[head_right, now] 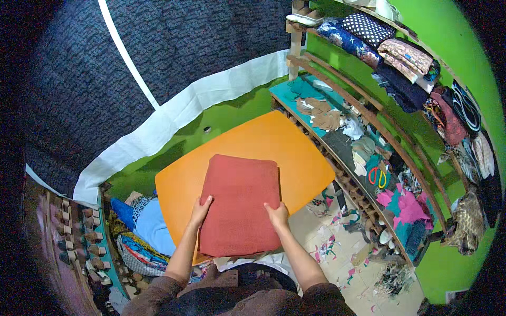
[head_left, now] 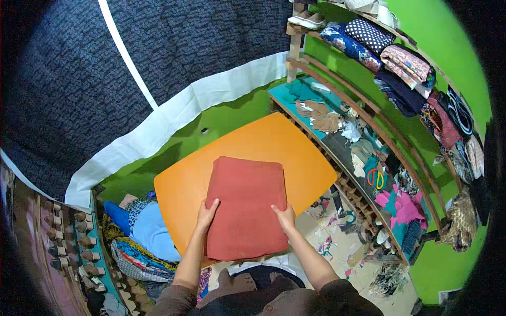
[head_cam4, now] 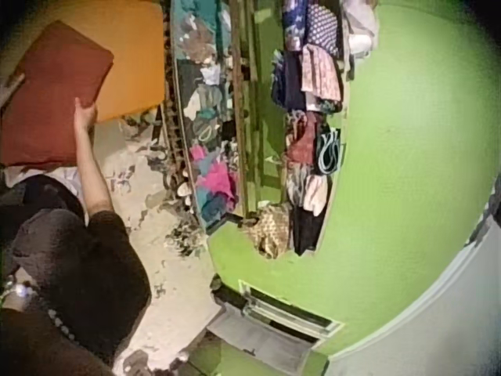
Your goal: Folding various pieces of fabric on a table and stacking them neatly on a shelf.
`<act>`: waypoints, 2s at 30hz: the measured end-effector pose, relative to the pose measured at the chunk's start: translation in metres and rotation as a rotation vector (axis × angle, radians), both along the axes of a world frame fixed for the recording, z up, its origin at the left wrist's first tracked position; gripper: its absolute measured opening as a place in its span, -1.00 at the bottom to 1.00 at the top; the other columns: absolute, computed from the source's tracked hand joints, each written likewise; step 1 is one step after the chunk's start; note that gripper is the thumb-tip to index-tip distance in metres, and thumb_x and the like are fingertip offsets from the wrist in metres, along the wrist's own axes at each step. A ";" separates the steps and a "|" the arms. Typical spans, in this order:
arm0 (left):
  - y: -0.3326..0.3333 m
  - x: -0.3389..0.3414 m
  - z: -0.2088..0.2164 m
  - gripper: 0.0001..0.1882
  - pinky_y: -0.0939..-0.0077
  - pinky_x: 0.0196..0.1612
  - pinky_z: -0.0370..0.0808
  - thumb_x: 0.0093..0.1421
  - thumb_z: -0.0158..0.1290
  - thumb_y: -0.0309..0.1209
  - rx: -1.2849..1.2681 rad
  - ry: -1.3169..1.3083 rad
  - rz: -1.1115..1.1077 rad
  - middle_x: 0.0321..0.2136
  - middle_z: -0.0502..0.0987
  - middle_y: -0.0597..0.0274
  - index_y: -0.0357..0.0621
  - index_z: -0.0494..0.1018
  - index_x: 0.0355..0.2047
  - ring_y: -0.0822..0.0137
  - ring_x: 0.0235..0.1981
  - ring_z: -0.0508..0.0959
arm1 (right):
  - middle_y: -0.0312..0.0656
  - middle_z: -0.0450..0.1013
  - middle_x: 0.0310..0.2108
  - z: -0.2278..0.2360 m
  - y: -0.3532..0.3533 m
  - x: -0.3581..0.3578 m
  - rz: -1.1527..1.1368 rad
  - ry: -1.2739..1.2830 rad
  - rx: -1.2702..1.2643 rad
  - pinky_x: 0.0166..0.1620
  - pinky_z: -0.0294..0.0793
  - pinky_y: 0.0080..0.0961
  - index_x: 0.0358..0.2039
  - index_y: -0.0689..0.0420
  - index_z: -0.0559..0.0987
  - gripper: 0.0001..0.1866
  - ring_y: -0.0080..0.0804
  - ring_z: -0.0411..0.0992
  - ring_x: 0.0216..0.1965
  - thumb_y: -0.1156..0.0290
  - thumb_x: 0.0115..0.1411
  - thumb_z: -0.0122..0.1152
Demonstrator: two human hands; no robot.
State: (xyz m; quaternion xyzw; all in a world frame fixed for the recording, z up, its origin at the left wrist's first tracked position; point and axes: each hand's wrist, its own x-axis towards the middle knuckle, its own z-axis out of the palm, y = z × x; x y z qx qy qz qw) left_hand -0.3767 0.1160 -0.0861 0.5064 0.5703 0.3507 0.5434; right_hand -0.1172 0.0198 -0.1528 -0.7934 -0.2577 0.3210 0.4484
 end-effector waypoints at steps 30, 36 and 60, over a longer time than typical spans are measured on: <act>0.000 -0.022 0.008 -0.45 0.13 -0.06 0.42 0.10 0.07 -0.24 -0.367 -0.203 -0.192 -0.07 0.39 -0.02 -0.27 0.24 0.03 0.09 -0.09 0.43 | -0.18 0.29 0.05 0.031 -0.055 0.002 0.300 1.351 0.002 0.13 0.20 -0.23 0.04 0.17 0.32 -0.36 -0.30 0.27 0.05 0.10 0.01 0.24; 0.002 0.020 0.021 -0.36 0.20 0.09 0.27 0.06 0.08 -0.22 -0.633 -0.154 -0.363 0.03 0.31 -0.02 -0.28 0.18 0.08 0.08 0.05 0.31 | -0.15 0.27 0.07 0.029 -0.096 0.028 0.187 1.383 0.096 0.14 0.17 -0.24 0.05 0.17 0.31 -0.38 -0.30 0.26 0.05 0.12 0.03 0.22; -0.233 0.403 0.127 -0.30 0.10 0.01 0.33 0.01 0.15 -0.21 -0.460 -0.463 -1.004 -0.01 0.34 0.05 -0.26 0.15 0.10 0.10 0.00 0.36 | -0.16 0.35 -0.03 0.144 -0.425 0.296 -0.489 0.692 0.877 -0.03 0.36 -0.32 0.03 0.16 0.33 -0.45 -0.29 0.33 -0.03 0.21 0.05 0.20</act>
